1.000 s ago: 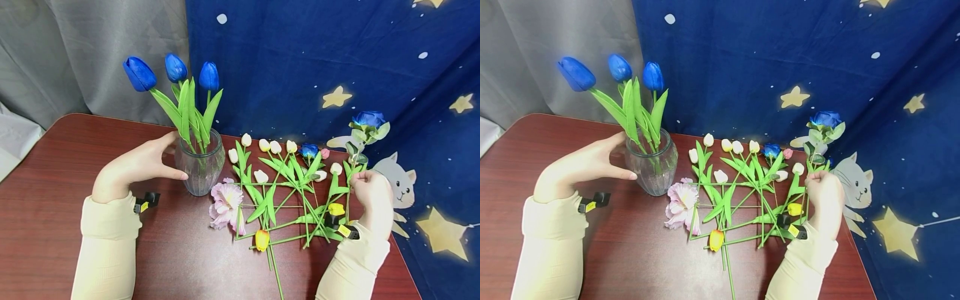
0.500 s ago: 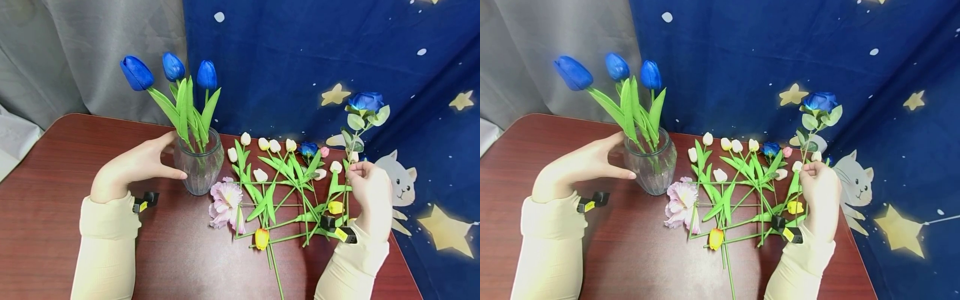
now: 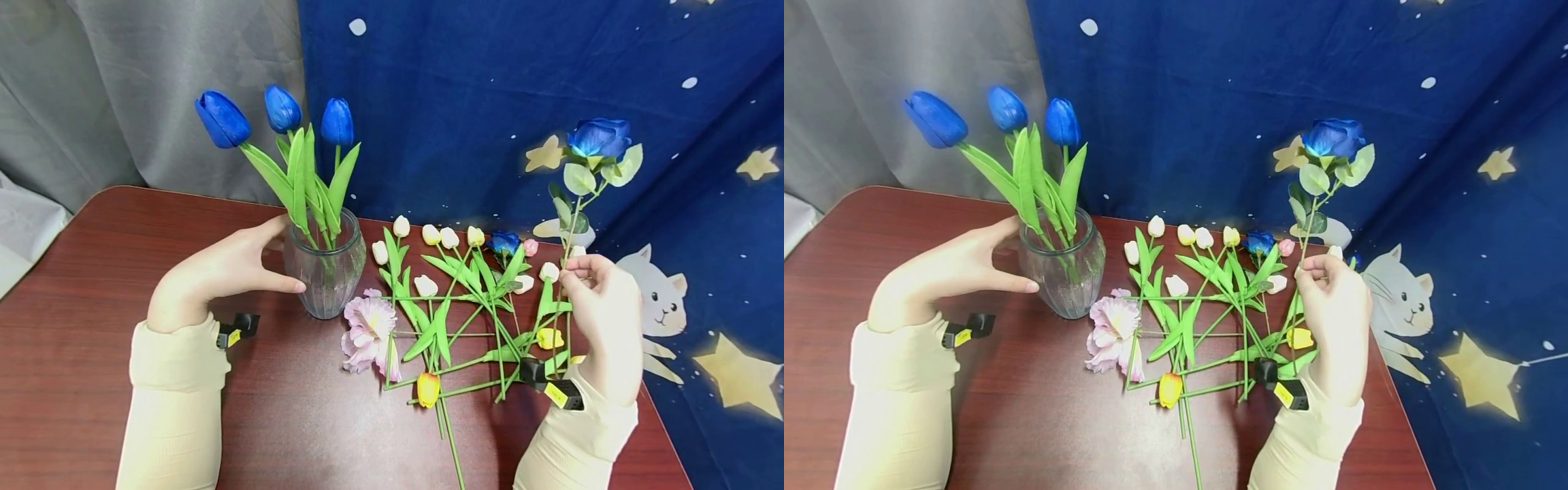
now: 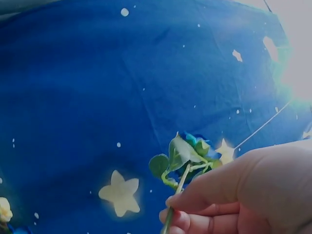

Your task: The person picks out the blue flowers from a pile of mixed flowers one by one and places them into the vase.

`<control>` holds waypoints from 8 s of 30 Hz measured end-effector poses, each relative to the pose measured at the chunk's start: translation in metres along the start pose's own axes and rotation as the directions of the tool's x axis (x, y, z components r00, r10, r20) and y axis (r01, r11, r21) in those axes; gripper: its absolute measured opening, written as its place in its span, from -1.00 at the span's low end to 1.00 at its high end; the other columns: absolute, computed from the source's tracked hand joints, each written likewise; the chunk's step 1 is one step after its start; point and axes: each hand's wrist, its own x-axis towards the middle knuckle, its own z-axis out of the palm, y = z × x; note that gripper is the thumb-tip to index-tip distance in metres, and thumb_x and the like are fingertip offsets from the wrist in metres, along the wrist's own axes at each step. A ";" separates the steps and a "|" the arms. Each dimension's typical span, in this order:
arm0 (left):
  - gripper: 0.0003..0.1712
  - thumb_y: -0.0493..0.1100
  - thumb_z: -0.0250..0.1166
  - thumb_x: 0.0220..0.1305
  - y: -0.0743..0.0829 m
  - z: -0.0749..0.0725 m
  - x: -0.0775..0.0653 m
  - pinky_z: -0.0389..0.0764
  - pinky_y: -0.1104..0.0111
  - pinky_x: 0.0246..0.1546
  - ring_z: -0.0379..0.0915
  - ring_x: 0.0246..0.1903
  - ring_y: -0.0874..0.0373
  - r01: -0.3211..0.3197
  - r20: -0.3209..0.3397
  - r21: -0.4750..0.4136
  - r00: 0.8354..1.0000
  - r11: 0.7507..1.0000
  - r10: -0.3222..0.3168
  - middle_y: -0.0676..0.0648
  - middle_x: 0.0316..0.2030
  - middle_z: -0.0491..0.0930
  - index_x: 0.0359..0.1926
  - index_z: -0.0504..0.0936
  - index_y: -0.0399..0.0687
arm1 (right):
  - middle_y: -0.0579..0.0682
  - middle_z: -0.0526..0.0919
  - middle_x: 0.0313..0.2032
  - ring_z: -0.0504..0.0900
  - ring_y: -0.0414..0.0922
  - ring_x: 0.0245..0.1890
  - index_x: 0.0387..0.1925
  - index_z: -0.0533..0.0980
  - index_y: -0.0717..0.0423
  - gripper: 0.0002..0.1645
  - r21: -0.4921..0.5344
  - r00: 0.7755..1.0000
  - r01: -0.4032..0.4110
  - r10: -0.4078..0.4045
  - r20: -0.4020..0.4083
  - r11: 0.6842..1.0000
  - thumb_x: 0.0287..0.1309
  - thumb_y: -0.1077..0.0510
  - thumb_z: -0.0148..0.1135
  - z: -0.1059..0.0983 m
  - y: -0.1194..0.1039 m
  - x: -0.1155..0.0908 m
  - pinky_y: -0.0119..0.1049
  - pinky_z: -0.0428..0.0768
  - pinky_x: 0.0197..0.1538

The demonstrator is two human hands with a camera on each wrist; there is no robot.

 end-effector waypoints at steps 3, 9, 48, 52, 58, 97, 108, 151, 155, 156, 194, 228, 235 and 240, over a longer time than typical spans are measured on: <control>0.13 0.08 0.50 0.00 0.000 0.000 -0.001 0.33 -0.14 0.13 0.34 0.16 -0.14 0.006 -0.009 0.007 1.000 1.000 -0.006 -0.20 0.23 0.37 0.46 0.05 -0.06 | 0.08 0.60 -0.43 0.46 -0.21 -0.50 -0.18 0.54 0.20 -0.76 0.022 0.999 0.044 -0.043 -0.028 0.999 0.27 0.13 0.05 0.000 -0.004 -0.003 -0.47 0.37 -0.43; 0.04 0.08 0.50 0.00 0.003 -0.002 -0.004 0.34 -0.10 0.15 0.36 0.16 -0.05 0.020 -0.059 0.026 0.998 0.999 -0.019 -0.12 0.20 0.42 0.42 0.17 0.00 | -0.01 0.58 -0.40 0.44 -0.24 -0.48 -0.19 0.56 0.20 -0.77 0.062 0.989 0.125 -0.119 -0.088 0.990 0.25 0.14 0.09 -0.002 -0.012 -0.011 -0.49 0.33 -0.46; -0.94 -0.37 0.35 0.04 0.047 0.009 -0.024 0.40 0.47 -0.44 0.46 -0.51 0.30 -0.551 -0.676 0.119 0.565 0.826 0.474 0.02 -0.56 0.60 -0.52 0.68 -0.28 | -0.07 0.66 -0.39 0.53 -0.22 -0.44 -0.33 0.62 0.21 -0.85 0.333 0.763 0.643 -0.618 -0.190 0.690 0.00 0.41 0.30 0.041 -0.075 -0.054 -0.50 0.48 -0.33; -0.94 -0.33 0.35 0.06 0.050 0.013 -0.022 0.44 0.47 -0.42 0.48 -0.50 0.31 -0.587 -0.642 0.119 0.570 0.801 0.513 0.01 -0.55 0.61 -0.49 0.68 -0.27 | -0.11 0.64 -0.42 0.54 -0.22 -0.45 -0.33 0.62 0.16 -0.86 0.314 0.750 0.658 -0.636 -0.183 0.685 0.01 0.37 0.30 0.044 -0.078 -0.058 -0.50 0.48 -0.35; -0.81 -0.18 0.38 0.12 0.057 0.018 -0.019 0.48 0.48 -0.41 0.50 -0.50 0.29 -0.617 -0.642 0.078 0.570 0.783 0.513 0.01 -0.54 0.62 -0.47 0.68 -0.26 | -0.16 0.63 -0.43 0.54 -0.26 -0.48 -0.37 0.61 0.10 -0.87 0.312 0.761 0.645 -0.621 -0.187 0.697 0.00 0.35 0.31 0.046 -0.082 -0.062 -0.46 0.48 -0.37; -0.73 -0.49 0.35 -0.05 0.088 0.081 0.013 0.61 0.34 -0.43 0.53 -0.47 0.24 -0.642 -0.465 -0.128 0.712 0.756 0.526 -0.03 -0.40 0.62 -0.25 0.65 -0.24 | -0.13 0.63 -0.40 0.52 -0.28 -0.51 -0.34 0.61 0.10 -0.84 0.389 0.709 0.690 -0.679 -0.191 0.611 -0.01 0.35 0.36 0.076 -0.103 -0.082 -0.42 0.48 -0.51; -0.75 -0.45 0.38 -0.05 0.094 0.084 0.010 0.59 0.36 -0.41 0.54 -0.46 0.29 -0.555 -0.458 -0.097 0.762 0.826 0.458 0.01 -0.43 0.65 -0.26 0.67 -0.23 | -0.15 0.64 -0.41 0.54 -0.29 -0.46 -0.34 0.61 0.11 -0.88 0.420 0.721 0.671 -0.670 -0.178 0.611 0.03 0.32 0.35 0.081 -0.105 -0.084 -0.50 0.46 -0.47; -0.79 -0.52 0.41 -0.17 0.080 0.042 -0.009 0.47 0.55 -0.49 0.48 -0.55 0.34 -0.569 -0.816 0.005 0.473 0.822 0.333 0.11 -0.50 0.64 -0.40 0.63 -0.39 | -0.22 0.61 -0.37 0.61 -0.25 -0.42 -0.30 0.59 -0.01 -0.82 0.447 0.778 0.572 -0.627 -0.029 0.688 -0.01 0.19 0.40 0.101 -0.105 -0.078 -0.37 0.56 -0.42; -0.80 -0.53 0.42 -0.16 0.076 0.032 -0.014 0.52 0.51 -0.42 0.54 -0.52 0.28 -0.590 -0.873 -0.018 0.403 0.807 0.276 0.07 -0.51 0.64 -0.40 0.63 -0.50 | -0.19 0.62 -0.38 0.61 -0.28 -0.42 -0.28 0.59 0.04 -0.79 0.453 0.783 0.560 -0.622 -0.016 0.693 -0.02 0.22 0.39 0.109 -0.103 -0.072 -0.37 0.57 -0.40; -0.80 -0.52 0.42 -0.16 0.075 0.029 -0.014 0.51 0.50 -0.43 0.54 -0.54 0.26 -0.598 -0.885 -0.016 0.381 0.801 0.267 0.04 -0.52 0.64 -0.41 0.62 -0.52 | -0.18 0.63 -0.39 0.60 -0.28 -0.43 -0.27 0.59 0.05 -0.79 0.457 0.787 0.551 -0.617 -0.008 0.698 -0.02 0.22 0.39 0.112 -0.102 -0.070 -0.36 0.58 -0.40; -0.72 -0.62 0.29 -0.26 0.067 -0.004 -0.026 0.55 0.32 -0.66 0.48 -0.67 -0.15 -0.860 -0.988 0.018 -0.093 0.510 -0.121 -0.46 -0.56 0.47 -0.41 0.43 -0.71 | -0.06 0.35 0.29 0.48 -0.17 0.12 0.45 0.04 -0.08 0.15 0.680 0.791 0.275 -0.562 0.242 0.679 -0.08 0.17 0.52 0.184 -0.101 -0.058 -0.19 0.50 0.09; -0.73 -0.51 0.36 -0.08 0.042 0.005 -0.009 0.45 0.53 -0.45 0.28 -0.69 0.30 -0.351 -0.923 0.017 0.355 0.936 0.149 0.08 -0.74 0.35 -0.66 0.40 -0.49 | -0.06 0.48 0.10 0.58 -0.17 -0.06 0.46 -0.03 -0.19 0.20 0.589 0.814 0.241 -0.491 0.310 0.772 -0.09 -0.11 0.51 0.193 -0.116 -0.058 -0.23 0.60 -0.08; -0.85 -0.48 0.36 -0.05 0.041 0.013 -0.001 0.31 0.56 -0.57 0.29 -0.68 0.32 -0.306 -0.911 0.006 0.392 0.952 0.132 0.09 -0.71 0.45 -0.56 0.51 -0.45 | -0.08 0.49 0.07 0.57 -0.19 -0.07 0.42 0.03 -0.21 0.15 0.594 0.818 0.240 -0.489 0.303 0.768 -0.11 -0.12 0.52 0.195 -0.115 -0.056 -0.23 0.60 -0.07; -0.85 -0.47 0.37 -0.05 0.041 0.017 0.003 0.35 0.58 -0.55 0.32 -0.66 0.30 -0.288 -0.896 -0.010 0.428 0.958 0.119 0.01 -0.68 0.45 -0.54 0.52 -0.45 | -0.07 0.50 0.06 0.57 -0.18 -0.06 0.40 0.06 -0.20 0.12 0.591 0.820 0.232 -0.483 0.309 0.772 -0.12 -0.12 0.52 0.194 -0.116 -0.055 -0.22 0.58 -0.05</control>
